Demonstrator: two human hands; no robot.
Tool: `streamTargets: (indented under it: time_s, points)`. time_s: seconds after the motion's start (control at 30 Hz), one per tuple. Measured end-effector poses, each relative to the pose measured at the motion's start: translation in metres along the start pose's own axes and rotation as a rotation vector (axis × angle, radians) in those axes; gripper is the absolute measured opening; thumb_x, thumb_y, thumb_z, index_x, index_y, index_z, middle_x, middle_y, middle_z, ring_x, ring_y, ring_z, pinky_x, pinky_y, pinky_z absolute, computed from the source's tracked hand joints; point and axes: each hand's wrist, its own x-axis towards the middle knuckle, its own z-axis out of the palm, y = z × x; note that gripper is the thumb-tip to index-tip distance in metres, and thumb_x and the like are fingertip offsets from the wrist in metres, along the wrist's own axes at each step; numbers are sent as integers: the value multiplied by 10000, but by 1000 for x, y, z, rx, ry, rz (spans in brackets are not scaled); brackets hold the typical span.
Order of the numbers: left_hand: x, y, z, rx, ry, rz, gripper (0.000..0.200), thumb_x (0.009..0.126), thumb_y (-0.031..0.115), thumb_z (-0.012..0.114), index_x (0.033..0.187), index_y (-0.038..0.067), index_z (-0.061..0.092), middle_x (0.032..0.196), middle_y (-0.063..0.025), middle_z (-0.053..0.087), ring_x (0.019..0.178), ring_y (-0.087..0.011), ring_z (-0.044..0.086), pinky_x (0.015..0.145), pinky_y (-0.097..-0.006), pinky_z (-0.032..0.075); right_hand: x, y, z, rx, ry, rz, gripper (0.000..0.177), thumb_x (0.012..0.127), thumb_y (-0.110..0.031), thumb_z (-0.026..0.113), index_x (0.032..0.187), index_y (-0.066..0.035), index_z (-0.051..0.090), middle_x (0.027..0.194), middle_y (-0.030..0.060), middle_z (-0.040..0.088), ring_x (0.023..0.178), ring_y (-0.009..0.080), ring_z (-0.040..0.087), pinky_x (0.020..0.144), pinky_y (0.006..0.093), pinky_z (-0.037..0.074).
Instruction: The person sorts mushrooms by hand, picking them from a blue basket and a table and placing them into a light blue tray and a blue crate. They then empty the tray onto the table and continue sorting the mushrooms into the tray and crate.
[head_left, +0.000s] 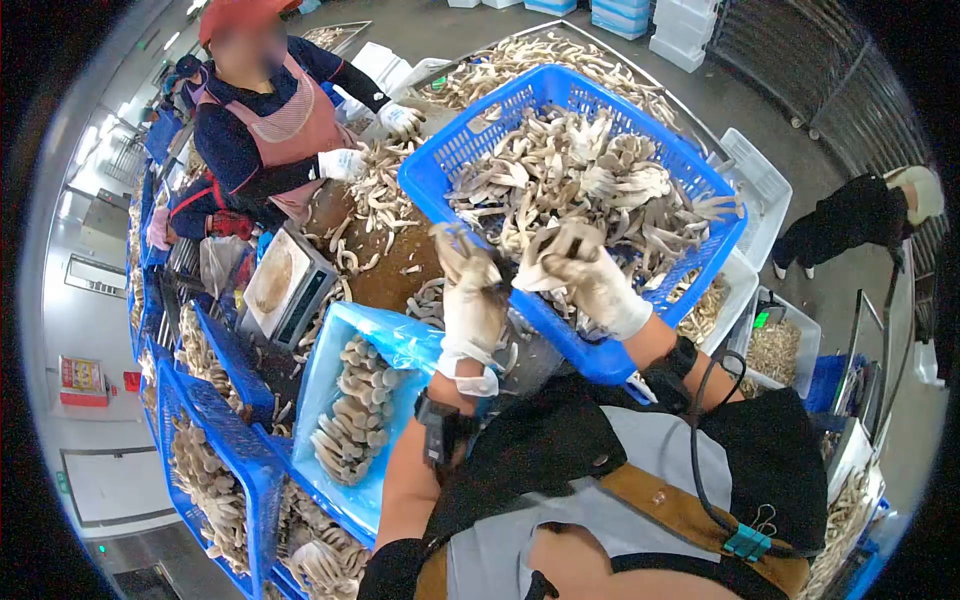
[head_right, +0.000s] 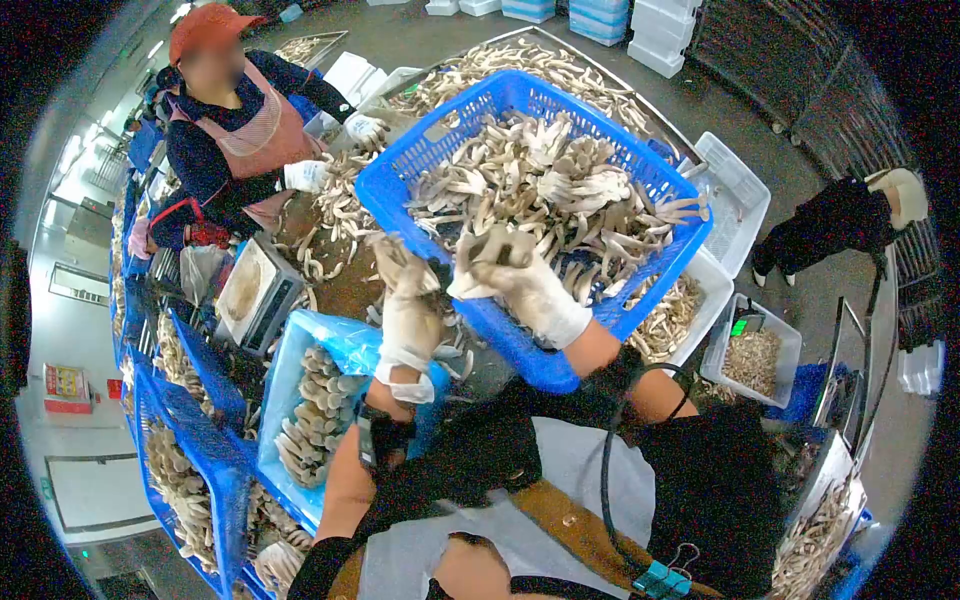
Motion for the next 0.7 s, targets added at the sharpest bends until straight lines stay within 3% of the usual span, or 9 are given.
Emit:
streamTargets:
  time_s: [0.1,0.23,0.27,0.37,0.47,0.5,0.57,0.63,0.7]
  points:
    - [1,2,12,35,-6,49,489,916,192,662,1353,120,455,1208,-15,576,1075,-173,580,899,-355,508,-2,-18,-20,2,-98,-45,360,885,46,543,1229,-56,522,1086,52,606,1044,186,599,907,322,490]
    - [10,-20,7,474,-165,107,656,808,159,793,1353,88,436,1177,-13,587,1033,-162,583,910,-286,475,6,-19,-28,-337,17,92,356,879,31,548,1226,-46,540,968,30,629,972,156,609,809,280,506]
    - [11,-22,9,473,-106,73,665,799,146,795,1352,75,432,1184,-25,589,1046,-168,583,915,-290,475,2,-13,-12,-444,22,-19,288,872,30,555,1151,-31,598,936,38,622,938,147,598,786,268,494]
    - [13,-20,3,300,-5,175,547,880,50,668,1374,67,433,1244,-36,586,1111,-173,573,939,-328,483,-18,-25,32,-127,-34,157,195,856,14,590,1042,-22,630,894,40,606,885,141,580,775,271,471]
    - [15,-12,-18,125,87,197,644,887,134,699,1432,84,360,1309,-59,539,1120,-181,568,937,-348,493,5,-13,19,-720,-553,-250,160,794,-19,674,914,-41,571,872,18,574,826,115,521,732,279,438]
    - [12,-4,-22,111,107,194,663,888,166,705,1433,64,342,1307,-66,535,1112,-181,569,928,-329,491,2,-13,25,-708,-414,81,161,790,-25,681,902,-42,567,873,10,573,831,108,518,737,282,439]
    - [6,14,-32,185,105,197,666,909,247,684,1434,43,328,1319,-73,527,1103,-181,570,928,-313,484,17,8,31,-660,-217,131,160,790,-52,690,895,-43,570,873,-1,571,857,92,525,758,282,449]
    - [-4,24,-46,401,82,272,657,951,369,602,1451,44,325,1375,-84,493,1110,-180,567,940,-323,473,32,16,33,-437,-278,212,95,796,-66,629,856,-9,584,911,98,596,913,191,602,825,299,492]
    - [-8,28,-67,529,58,280,684,979,432,543,1485,47,288,1441,-97,436,1130,-172,554,946,-326,462,52,45,25,-445,-503,13,131,798,-84,630,898,-7,594,898,106,608,875,210,622,823,310,500]
